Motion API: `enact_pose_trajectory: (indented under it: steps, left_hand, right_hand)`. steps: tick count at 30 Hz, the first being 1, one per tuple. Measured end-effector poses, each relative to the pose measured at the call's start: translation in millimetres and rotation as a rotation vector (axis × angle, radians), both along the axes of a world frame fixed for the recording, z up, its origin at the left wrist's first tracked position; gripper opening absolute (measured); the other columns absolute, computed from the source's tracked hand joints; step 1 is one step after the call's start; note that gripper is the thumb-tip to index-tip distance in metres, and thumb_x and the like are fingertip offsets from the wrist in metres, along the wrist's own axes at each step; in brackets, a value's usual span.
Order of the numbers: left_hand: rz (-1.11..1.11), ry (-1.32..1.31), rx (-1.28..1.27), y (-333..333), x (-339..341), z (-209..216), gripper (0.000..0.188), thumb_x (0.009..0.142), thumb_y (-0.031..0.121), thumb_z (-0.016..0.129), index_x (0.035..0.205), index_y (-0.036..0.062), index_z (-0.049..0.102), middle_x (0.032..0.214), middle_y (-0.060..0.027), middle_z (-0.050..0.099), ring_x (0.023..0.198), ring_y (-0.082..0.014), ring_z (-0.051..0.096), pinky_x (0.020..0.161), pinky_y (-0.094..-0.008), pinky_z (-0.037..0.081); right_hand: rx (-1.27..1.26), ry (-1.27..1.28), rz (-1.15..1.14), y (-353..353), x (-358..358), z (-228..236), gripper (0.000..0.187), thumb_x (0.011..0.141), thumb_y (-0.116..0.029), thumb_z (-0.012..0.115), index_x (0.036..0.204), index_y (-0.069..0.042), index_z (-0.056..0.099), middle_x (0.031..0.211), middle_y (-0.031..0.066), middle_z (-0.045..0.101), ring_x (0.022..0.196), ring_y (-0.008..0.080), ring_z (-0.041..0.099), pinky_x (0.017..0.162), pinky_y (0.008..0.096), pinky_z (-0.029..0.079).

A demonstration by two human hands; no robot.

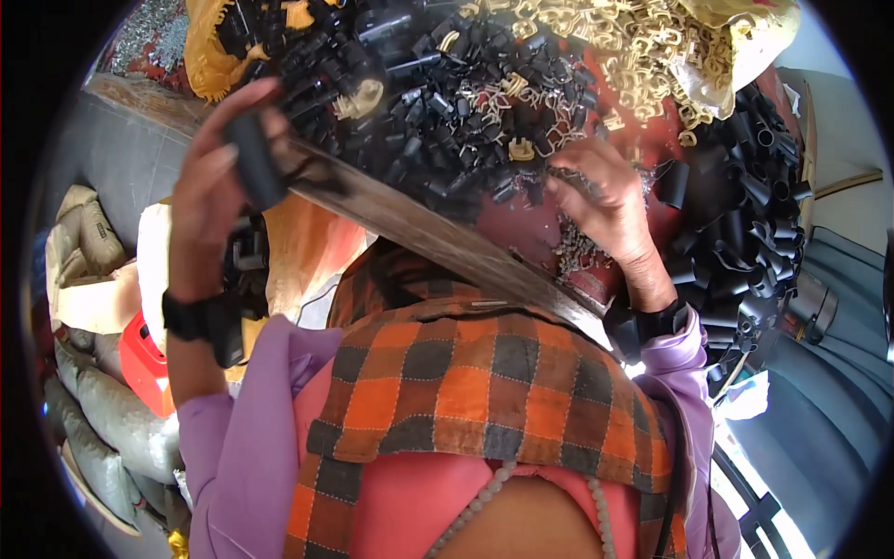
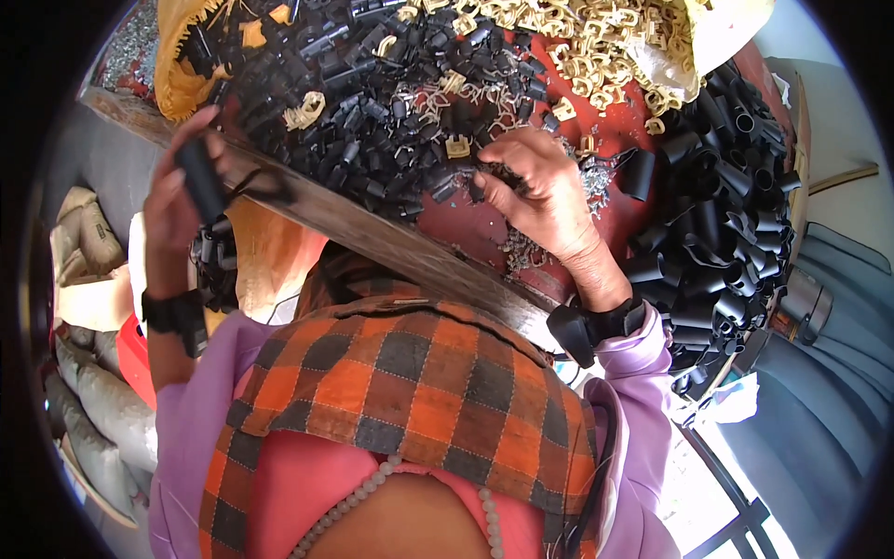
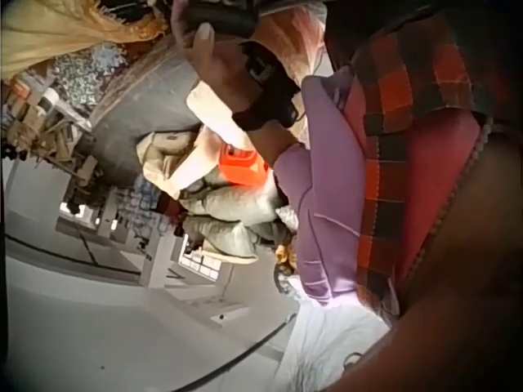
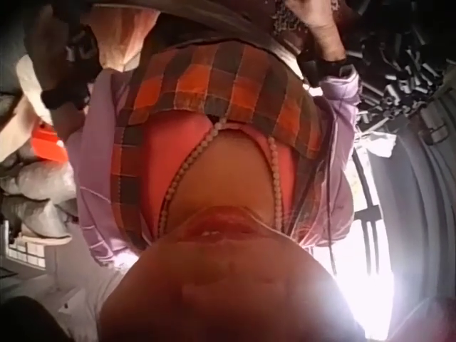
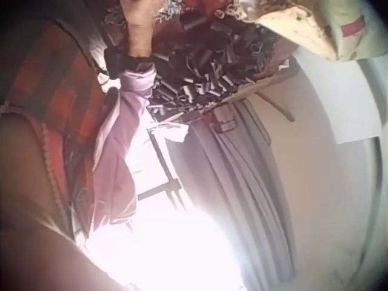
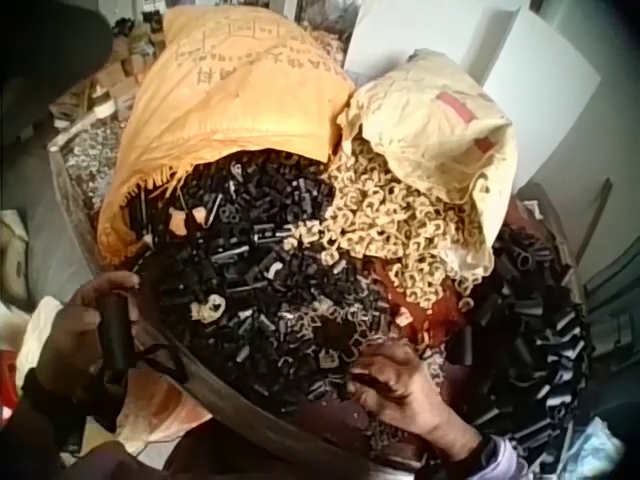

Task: Manually assembling small metal components into black plastic pipe fittings at a factory workbench.

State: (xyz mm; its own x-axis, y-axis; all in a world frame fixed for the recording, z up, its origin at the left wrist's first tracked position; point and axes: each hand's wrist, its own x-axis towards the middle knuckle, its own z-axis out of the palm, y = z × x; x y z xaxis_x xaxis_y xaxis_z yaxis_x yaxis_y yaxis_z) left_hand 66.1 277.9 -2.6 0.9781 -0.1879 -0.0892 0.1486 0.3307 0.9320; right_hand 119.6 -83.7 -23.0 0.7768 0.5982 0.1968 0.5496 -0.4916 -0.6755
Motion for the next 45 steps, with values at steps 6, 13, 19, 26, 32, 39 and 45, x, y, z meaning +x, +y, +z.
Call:
enact_pose_trajectory:
  steps: [6, 13, 19, 26, 32, 39, 45]
  left_hand:
    - [-0.007, 0.389, 0.56, 120.4, -85.4, -36.6, 0.053, 0.069, 0.018, 0.06, 0.114, -0.0017, 0.042, 0.088, -0.0047, 0.052, 0.08, -0.0105, 0.049, 0.073, -0.0226, 0.039]
    - [-0.021, 0.417, 1.043, 79.9, -75.5, -34.2, 0.032, 0.073, 0.007, 0.059, 0.103, 0.0004, 0.051, 0.085, -0.0049, 0.057, 0.079, -0.0098, 0.052, 0.07, -0.0217, 0.04]
    - [-0.058, -0.299, 0.973, -21.9, 2.8, -7.2, 0.016, 0.073, 0.008, 0.058, 0.086, -0.0003, 0.055, 0.078, -0.0065, 0.056, 0.07, -0.0152, 0.054, 0.062, -0.0232, 0.043]
    - [0.204, -0.669, 1.322, -58.5, 38.3, -29.3, 0.022, 0.069, 0.006, 0.057, 0.09, 0.0024, 0.052, 0.083, -0.0083, 0.05, 0.074, -0.0265, 0.053, 0.06, -0.0323, 0.045]
    - [0.199, -0.816, 1.313, -76.0, 59.8, -28.9, 0.022, 0.072, 0.007, 0.056, 0.094, 0.0028, 0.052, 0.091, -0.0102, 0.05, 0.07, -0.0287, 0.053, 0.061, -0.0332, 0.044]
    - [-0.008, -0.881, 1.488, -74.8, 79.4, -35.6, 0.02, 0.077, 0.008, 0.053, 0.096, 0.004, 0.048, 0.081, -0.0084, 0.051, 0.067, -0.0245, 0.055, 0.058, -0.0319, 0.044]
    - [-0.152, -0.145, 0.553, -75.7, 67.2, -19.0, 0.023, 0.082, 0.013, 0.049, 0.103, 0.0032, 0.046, 0.085, -0.0059, 0.054, 0.071, -0.0175, 0.058, 0.056, -0.026, 0.046]
  right_hand:
    - [-0.199, -0.146, 0.131, 0.8, -10.5, -9.4, 0.014, 0.066, -0.007, 0.063, 0.078, -0.003, 0.056, 0.077, 0.0073, 0.054, 0.071, 0.024, 0.053, 0.063, 0.0318, 0.041]
    - [-0.288, -0.265, 0.118, 14.6, -18.0, -16.4, 0.013, 0.063, -0.005, 0.062, 0.075, -0.005, 0.055, 0.072, 0.0071, 0.052, 0.065, 0.0251, 0.051, 0.057, 0.0348, 0.039]
    - [-0.326, -0.255, 0.09, 20.6, -21.9, -14.8, 0.013, 0.064, -0.005, 0.061, 0.074, -0.005, 0.054, 0.07, 0.0077, 0.05, 0.063, 0.026, 0.05, 0.057, 0.0342, 0.039]
    - [-0.27, -0.248, 0.035, 23.3, -22.2, -16.6, 0.012, 0.064, -0.005, 0.059, 0.073, -0.005, 0.053, 0.069, 0.0085, 0.048, 0.06, 0.026, 0.048, 0.056, 0.0345, 0.039]
    - [-0.32, -0.255, 0.075, 24.8, -20.7, -20.5, 0.011, 0.064, -0.004, 0.058, 0.073, -0.005, 0.051, 0.071, 0.0092, 0.047, 0.059, 0.0267, 0.048, 0.055, 0.034, 0.04]
    - [-0.286, -0.186, -0.006, 20.4, -21.4, -21.9, 0.011, 0.07, -0.003, 0.054, 0.08, -0.004, 0.048, 0.072, 0.0099, 0.047, 0.057, 0.0268, 0.048, 0.051, 0.0314, 0.039]
    - [0.092, 0.394, -0.116, 11.6, -11.9, -6.6, 0.009, 0.084, -0.012, 0.046, 0.081, -0.003, 0.045, 0.07, 0.0057, 0.046, 0.048, 0.0106, 0.04, 0.046, 0.0239, 0.036]
